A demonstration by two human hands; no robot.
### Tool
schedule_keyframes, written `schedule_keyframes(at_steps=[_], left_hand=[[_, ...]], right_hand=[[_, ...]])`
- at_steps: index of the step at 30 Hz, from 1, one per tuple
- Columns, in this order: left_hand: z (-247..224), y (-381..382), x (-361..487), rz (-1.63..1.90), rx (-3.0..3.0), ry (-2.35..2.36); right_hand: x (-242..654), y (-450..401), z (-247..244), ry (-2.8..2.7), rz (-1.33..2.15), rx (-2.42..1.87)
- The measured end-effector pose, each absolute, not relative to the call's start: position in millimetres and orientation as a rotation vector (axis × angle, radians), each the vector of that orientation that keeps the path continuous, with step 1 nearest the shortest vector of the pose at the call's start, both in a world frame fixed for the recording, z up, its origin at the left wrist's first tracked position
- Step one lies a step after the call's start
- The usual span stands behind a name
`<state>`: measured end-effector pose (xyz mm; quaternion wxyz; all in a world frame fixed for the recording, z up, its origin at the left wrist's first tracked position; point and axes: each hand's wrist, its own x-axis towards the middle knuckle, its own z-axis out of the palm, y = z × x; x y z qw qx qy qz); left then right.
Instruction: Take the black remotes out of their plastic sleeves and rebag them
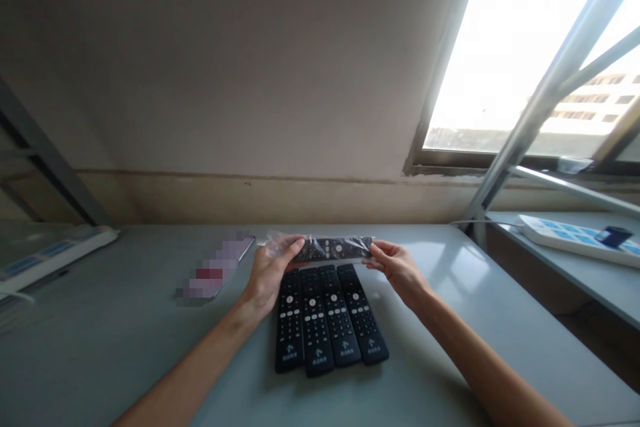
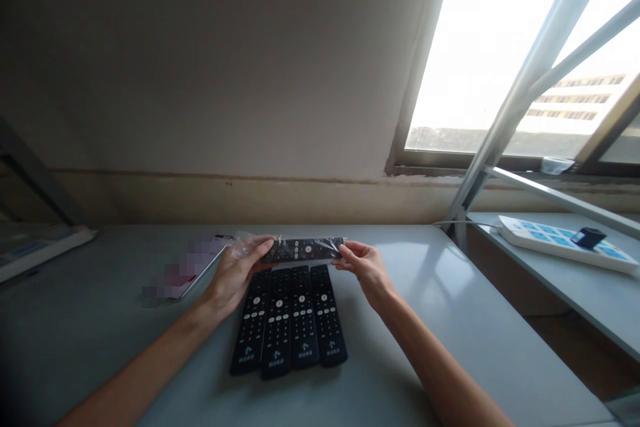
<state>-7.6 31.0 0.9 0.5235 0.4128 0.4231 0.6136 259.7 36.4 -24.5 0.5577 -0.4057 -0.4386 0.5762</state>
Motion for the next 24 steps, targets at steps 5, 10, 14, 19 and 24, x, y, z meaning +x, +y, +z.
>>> schedule_keyframes(at_steps=[5,10,14,19,24], left_hand=[[0.5,34.5,-8.3,1.567,0.866,0.994],[2.4,35.1,-10.2,1.632,0.840,0.996],[2.9,35.8,-11.4,1.665,0.928,1.006],[-1.5,33.3,-8.8,1.620,0.991,0.968],[-4.4,29.2,-5.8,1.553,1.057,0.936]], right_hand=[[257.1,31.1,-21.4,-1.112,1.329,-0.959],[255.8,24.4,-10.7,-1.269,1.297,-0.971],[254.9,21.7,-6.5,-1.337,1.301,-0.947],[252.3,19.5,-9.4,-1.232,1.322,-0.966],[251.3,18.0,-9.4,-1.137,1.307,-0.957]])
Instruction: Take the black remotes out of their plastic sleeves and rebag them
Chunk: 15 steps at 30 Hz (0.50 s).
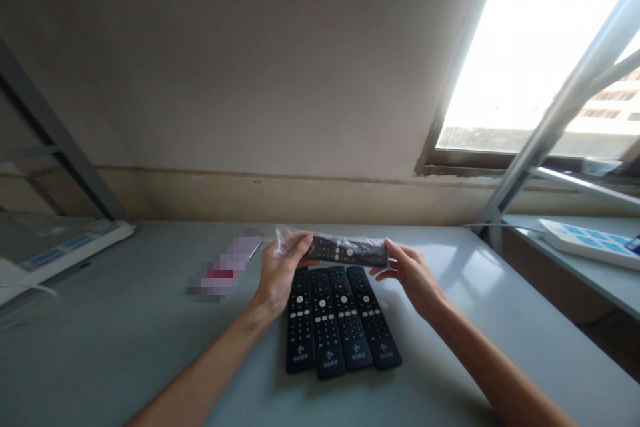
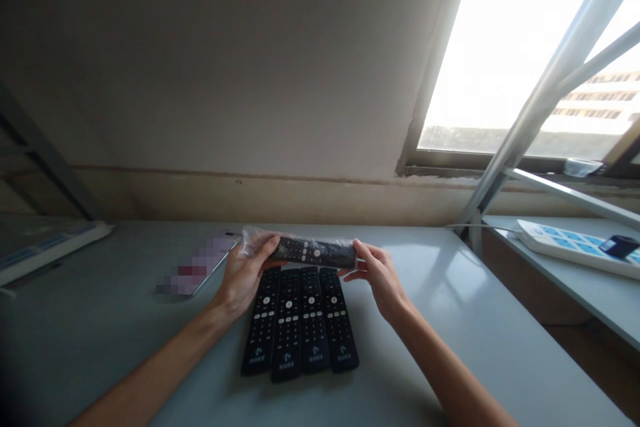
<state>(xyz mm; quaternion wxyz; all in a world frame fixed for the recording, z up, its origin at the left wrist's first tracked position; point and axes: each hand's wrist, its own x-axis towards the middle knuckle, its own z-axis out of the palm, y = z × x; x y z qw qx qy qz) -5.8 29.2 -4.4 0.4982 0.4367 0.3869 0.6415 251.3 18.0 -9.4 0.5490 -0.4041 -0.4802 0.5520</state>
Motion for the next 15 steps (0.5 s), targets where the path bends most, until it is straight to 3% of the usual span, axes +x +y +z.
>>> schedule_keyframes(at_steps=[10,15], left_hand=[[-0.8,14.5,8.0,1.423,1.022,0.860],[-2.4,19.2,4.5,1.395,0.892,0.835]], right_hand=[[248.0,20.2,-16.5,-1.005,0.913,-1.037],[252.6,23.3,-16.1,-0.922,0.926,-0.990]])
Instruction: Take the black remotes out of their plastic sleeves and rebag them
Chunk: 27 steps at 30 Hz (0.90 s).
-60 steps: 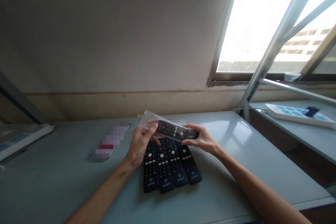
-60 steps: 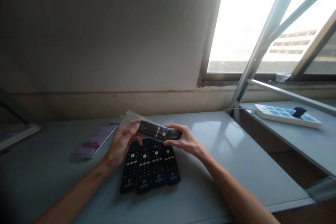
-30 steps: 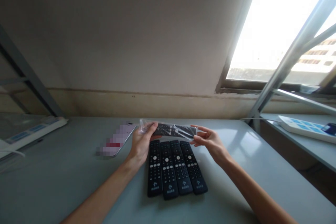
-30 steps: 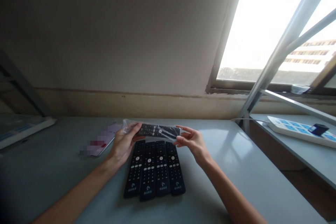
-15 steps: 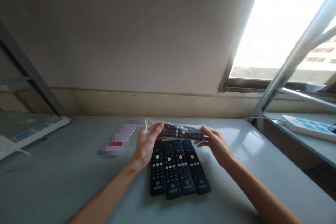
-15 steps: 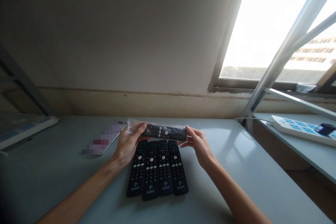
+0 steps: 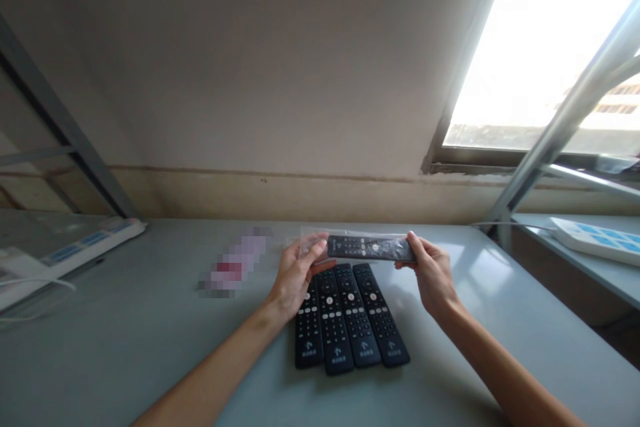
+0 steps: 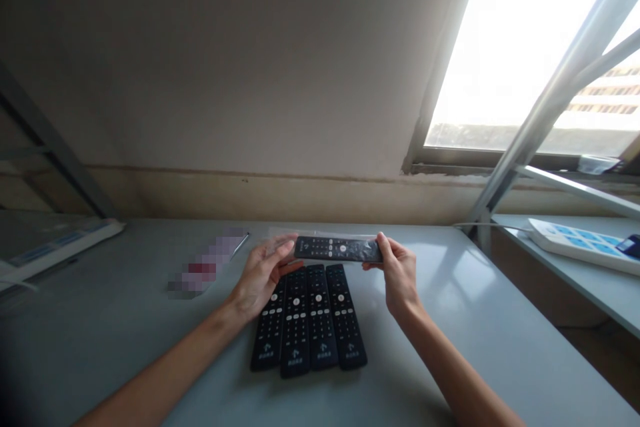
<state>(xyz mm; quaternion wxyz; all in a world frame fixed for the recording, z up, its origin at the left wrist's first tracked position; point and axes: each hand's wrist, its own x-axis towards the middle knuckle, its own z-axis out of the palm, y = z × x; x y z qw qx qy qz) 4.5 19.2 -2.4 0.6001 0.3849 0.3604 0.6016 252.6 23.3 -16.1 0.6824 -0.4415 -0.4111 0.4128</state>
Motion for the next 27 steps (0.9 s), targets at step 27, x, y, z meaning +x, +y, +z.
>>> schedule_keyframes(at_steps=[27], left_hand=[[-4.0,27.5,1.2,1.338,0.894,0.845]], right_hand=[[262.6,31.4,-13.2,-0.934,1.053,-0.984]])
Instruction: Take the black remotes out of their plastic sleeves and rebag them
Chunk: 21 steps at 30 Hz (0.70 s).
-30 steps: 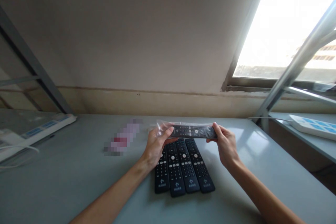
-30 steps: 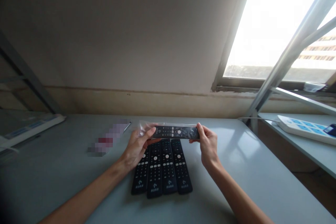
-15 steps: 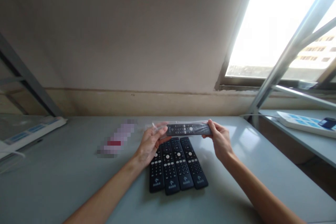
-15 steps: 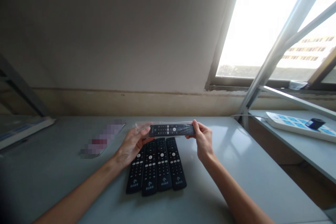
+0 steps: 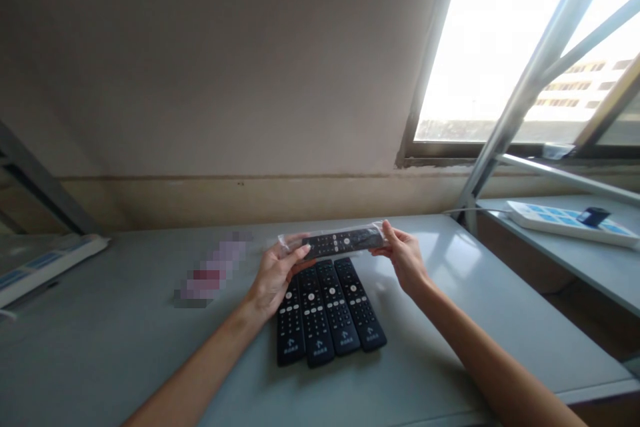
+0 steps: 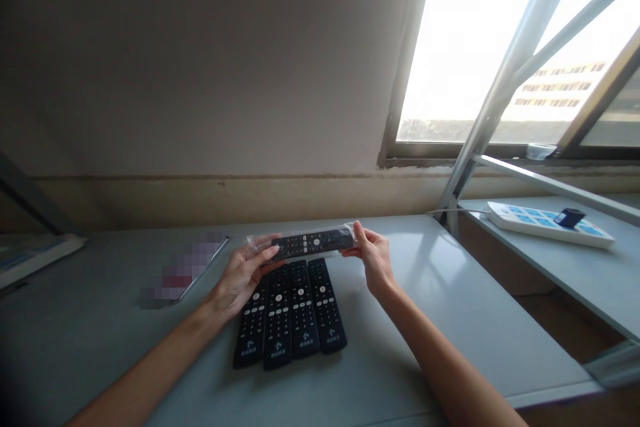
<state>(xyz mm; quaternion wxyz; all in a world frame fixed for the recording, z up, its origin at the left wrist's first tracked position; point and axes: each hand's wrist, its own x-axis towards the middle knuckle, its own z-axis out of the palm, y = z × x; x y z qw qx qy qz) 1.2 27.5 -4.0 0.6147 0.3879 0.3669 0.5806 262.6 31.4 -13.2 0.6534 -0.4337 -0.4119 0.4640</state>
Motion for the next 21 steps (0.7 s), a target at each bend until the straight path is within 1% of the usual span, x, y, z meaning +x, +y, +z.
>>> schedule_keyframes(at_steps=[3,9,21], left_hand=[[-4.4,29.5,-0.4,1.433,0.893,0.874],[-7.2,32.0,-1.5,1.548,0.847,0.861],[-11.5,29.1,-0.8,1.542,0.886,0.835]], right_hand=[[262.0,30.8,-14.4,-0.977,1.140,-1.004],[256.5,27.0,-14.9,-1.065,1.181,-1.075],[252.0,23.7,-15.5,-1.235,1.103,-1.170]])
